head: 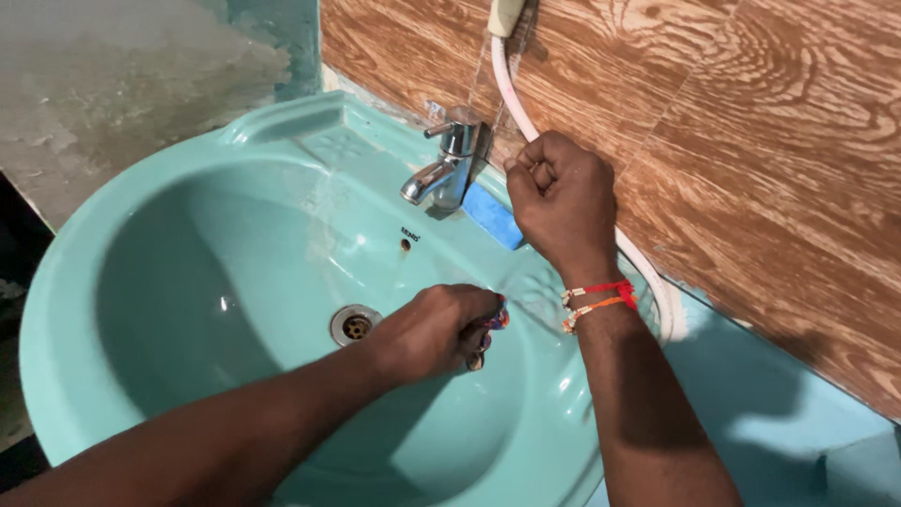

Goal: The person washes a small patterned cloth in a light blue sink. They wet the cloth, rub it with their hands, rinse it under running water, and wring it out repeatedly.

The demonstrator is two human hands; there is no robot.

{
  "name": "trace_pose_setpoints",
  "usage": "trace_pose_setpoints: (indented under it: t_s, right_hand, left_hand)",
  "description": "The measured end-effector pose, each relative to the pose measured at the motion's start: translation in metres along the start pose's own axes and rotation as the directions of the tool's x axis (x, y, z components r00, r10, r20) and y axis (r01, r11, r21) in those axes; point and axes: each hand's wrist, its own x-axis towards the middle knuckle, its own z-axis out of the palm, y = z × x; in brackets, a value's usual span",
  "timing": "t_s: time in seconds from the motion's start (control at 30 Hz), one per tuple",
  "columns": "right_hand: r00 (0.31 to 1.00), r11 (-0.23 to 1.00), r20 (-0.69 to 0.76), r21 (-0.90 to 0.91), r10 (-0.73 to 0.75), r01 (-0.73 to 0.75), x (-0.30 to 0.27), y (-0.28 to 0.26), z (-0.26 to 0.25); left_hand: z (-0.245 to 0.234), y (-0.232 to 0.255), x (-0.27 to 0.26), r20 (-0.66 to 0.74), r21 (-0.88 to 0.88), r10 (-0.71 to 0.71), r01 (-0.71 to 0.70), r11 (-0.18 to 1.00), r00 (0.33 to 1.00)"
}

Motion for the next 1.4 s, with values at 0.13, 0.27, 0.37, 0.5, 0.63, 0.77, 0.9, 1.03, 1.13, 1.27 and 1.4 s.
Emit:
trace_pose_setpoints:
  t_s: [0.13,0.27,0.37,0.5,0.63,0.77,0.9,1.03,1.13,1.27,1.4]
  right_hand:
    - [0.999,1.0,0.033,-0.008,0.012,-0.012,-0.001,0.002,-0.001]
    - [0.996,0.998,0.064,0.041,-0.057,0.054,-0.005,0.004,0.002]
    - [0.984,1.0,0.176,-0.014,0.012,-0.009,-0.005,0.001,0.0]
    - [0.973,0.997,0.222,0.02,0.063,-0.069,-0.004,-0.003,-0.001]
    - [0.976,1.0,0.219,-0.024,0.011,-0.006,-0.002,-0.002,-0.001]
    - [0.954,0.997,0.291,-0.021,0.073,-0.07,-0.004,-0.003,0.0]
    - [0.955,0.996,0.294,-0.084,0.035,-0.011,-0.005,-0.002,0.001]
    - [0.951,0.995,0.309,-0.098,0.009,0.022,-0.006,0.001,0.002]
    - [0.949,0.991,0.311,-0.133,0.059,-0.018,-0.005,0.002,0.002]
    - [0.947,0.993,0.319,-0.116,0.039,-0.002,-0.004,-0.002,0.002]
    - [0.944,0.987,0.325,-0.158,0.054,-0.002,-0.005,-0.003,0.002]
  left_hand:
    - [-0.031,-0.006,0.017,-0.191,-0.086,-0.104,0.089,0.992,0.976]
    - [-0.049,-0.012,0.013,-0.155,0.071,-0.313,0.326,0.943,0.937]
    - [-0.048,-0.022,0.011,0.034,0.238,-0.378,0.36,0.902,0.925]
    - [-0.035,-0.03,0.01,-0.052,0.177,-0.348,0.352,0.919,0.936]
    - [-0.011,-0.021,0.009,-0.043,0.045,-0.111,0.113,0.993,0.993]
    - [-0.004,-0.015,-0.003,0.236,0.04,-0.135,0.129,0.991,0.962]
    - [-0.002,-0.022,0.002,0.491,0.348,-0.063,-0.129,0.929,0.869]
    - [-0.015,-0.022,0.012,0.409,0.463,-0.077,-0.135,0.876,0.909]
    - [-0.027,-0.023,0.021,0.083,0.229,-0.097,0.076,0.971,0.992]
    - [-0.015,-0.025,0.013,-0.093,0.094,0.257,-0.248,0.964,0.962]
    - [-0.004,-0.029,0.0,0.337,0.326,0.016,-0.133,0.936,0.941]
